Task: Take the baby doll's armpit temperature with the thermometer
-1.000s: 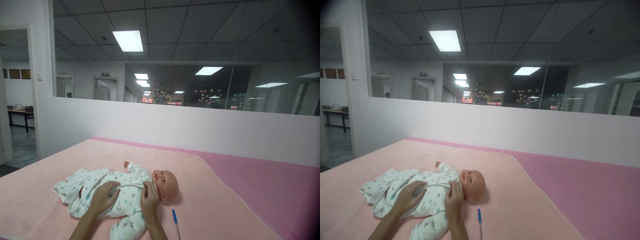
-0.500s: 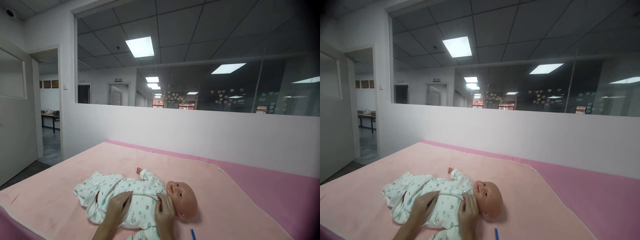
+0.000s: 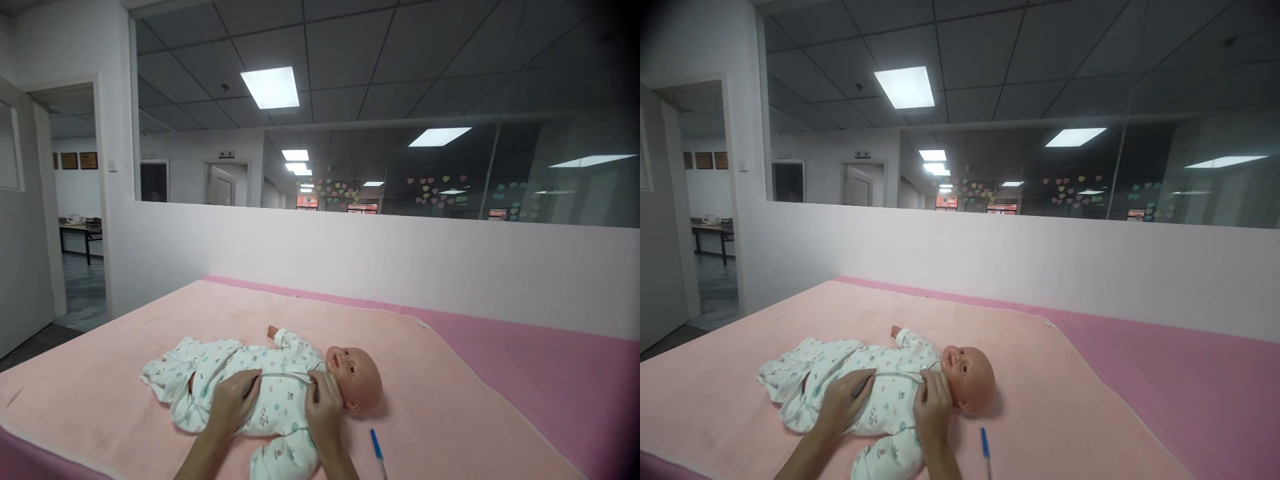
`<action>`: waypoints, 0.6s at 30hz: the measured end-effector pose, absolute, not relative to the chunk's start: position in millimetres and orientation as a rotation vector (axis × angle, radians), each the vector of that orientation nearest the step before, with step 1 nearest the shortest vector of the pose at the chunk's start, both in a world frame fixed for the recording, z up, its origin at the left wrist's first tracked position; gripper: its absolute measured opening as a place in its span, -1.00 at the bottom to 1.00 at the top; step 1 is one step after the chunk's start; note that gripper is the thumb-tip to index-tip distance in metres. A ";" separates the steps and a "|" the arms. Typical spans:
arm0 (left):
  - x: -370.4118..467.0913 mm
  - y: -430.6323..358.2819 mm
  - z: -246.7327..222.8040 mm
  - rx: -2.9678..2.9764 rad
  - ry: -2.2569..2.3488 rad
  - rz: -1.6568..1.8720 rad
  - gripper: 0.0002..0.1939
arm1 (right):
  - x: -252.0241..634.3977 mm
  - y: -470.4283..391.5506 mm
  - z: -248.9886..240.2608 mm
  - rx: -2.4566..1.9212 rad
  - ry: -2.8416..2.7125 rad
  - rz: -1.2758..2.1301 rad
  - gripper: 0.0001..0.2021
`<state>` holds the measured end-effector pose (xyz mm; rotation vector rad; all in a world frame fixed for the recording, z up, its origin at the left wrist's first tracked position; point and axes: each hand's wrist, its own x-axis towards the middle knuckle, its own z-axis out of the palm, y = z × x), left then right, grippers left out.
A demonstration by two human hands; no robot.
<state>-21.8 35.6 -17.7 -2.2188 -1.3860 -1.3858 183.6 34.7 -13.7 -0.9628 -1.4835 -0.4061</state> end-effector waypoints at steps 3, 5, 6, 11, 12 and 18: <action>-22.2 35.2 -20.1 -2.202 -1.378 -1.390 -0.78 | 183.0 33.6 -14.7 -0.975 -1.463 -0.389 -0.79; -22.7 35.1 -22.2 -2.187 -1.353 -1.396 -0.78 | 182.0 32.3 -14.2 -0.982 -1.460 -0.373 -0.78; -23.0 35.0 -23.0 -2.180 -1.335 -1.398 -0.78 | 181.5 31.5 -13.7 -0.986 -1.461 -0.365 -0.78; -22.9 35.8 -22.1 -2.090 -1.195 -1.443 -0.83 | 180.6 29.7 -12.6 -1.010 -1.468 -0.349 -0.78; -22.5 36.0 -21.3 -2.064 -1.171 -1.459 -0.85 | 180.5 30.3 -13.0 -1.014 -1.472 -0.349 -0.78; -18.2 34.5 -17.8 -2.037 -1.182 -1.447 -0.86 | 176.0 24.0 -5.5 -1.100 -1.511 -0.279 -0.77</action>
